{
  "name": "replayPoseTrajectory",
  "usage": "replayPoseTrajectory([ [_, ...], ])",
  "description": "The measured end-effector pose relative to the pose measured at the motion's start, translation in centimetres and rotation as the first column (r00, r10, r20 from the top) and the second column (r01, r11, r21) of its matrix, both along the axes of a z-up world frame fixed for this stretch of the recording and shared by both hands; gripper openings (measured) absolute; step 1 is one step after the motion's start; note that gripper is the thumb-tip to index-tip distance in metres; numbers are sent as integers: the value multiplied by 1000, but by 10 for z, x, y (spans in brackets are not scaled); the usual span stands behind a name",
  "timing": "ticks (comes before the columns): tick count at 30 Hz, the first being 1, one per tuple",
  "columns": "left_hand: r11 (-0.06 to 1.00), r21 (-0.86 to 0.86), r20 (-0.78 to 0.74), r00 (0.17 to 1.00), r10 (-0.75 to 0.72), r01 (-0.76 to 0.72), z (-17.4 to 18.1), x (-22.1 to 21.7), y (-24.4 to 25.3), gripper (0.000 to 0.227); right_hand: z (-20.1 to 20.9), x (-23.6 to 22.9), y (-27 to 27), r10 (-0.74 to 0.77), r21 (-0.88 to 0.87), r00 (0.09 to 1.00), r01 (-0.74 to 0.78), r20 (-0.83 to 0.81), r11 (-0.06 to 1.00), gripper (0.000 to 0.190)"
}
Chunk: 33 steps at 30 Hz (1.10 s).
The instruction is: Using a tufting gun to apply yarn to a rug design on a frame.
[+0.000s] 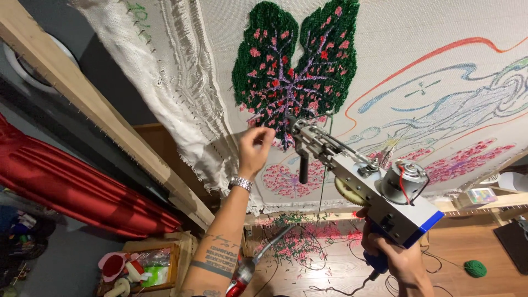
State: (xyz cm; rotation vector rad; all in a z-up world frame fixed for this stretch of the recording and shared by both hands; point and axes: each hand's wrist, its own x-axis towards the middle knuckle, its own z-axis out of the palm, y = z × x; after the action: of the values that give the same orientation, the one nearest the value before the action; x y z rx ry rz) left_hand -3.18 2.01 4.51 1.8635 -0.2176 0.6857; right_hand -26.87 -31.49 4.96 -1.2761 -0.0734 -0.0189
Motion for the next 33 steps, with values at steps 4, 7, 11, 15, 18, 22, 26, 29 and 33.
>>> replayPoseTrajectory([
  [4,891,-214,-75,902,-424,401,-28,-20,-17,40,1,4,1,82,43,995,-84,48,996,43],
  [7,636,-450,-111,668,-736,626,-49,-29,-32,53,3,9,3,100,18,995,-101,18,995,46],
  [11,710,-377,-262,667,-697,594,-77,-28,-37,41,-34,26,-12,131,13,991,-132,36,991,38],
  [15,805,-286,-416,689,-593,520,-39,-52,-39,42,-35,31,-13,132,27,991,-132,2,991,37],
  [18,761,-350,-378,661,-649,547,-4,-70,-43,36,-33,32,-15,120,-11,992,-120,-25,993,39],
  [22,766,-359,-348,685,-640,534,-26,-56,-44,34,-18,33,-7,199,4,978,-200,55,980,32],
  [26,907,-99,-464,787,-407,410,-26,-48,-48,38,10,30,11,147,-37,989,-146,15,989,43],
  [29,904,-36,-378,831,-407,426,-24,-43,-48,40,11,33,12,154,-27,988,-153,32,988,43],
  [33,914,26,-392,846,-363,404,-39,-30,-47,42,-11,37,7,131,-44,991,-131,6,990,39],
])
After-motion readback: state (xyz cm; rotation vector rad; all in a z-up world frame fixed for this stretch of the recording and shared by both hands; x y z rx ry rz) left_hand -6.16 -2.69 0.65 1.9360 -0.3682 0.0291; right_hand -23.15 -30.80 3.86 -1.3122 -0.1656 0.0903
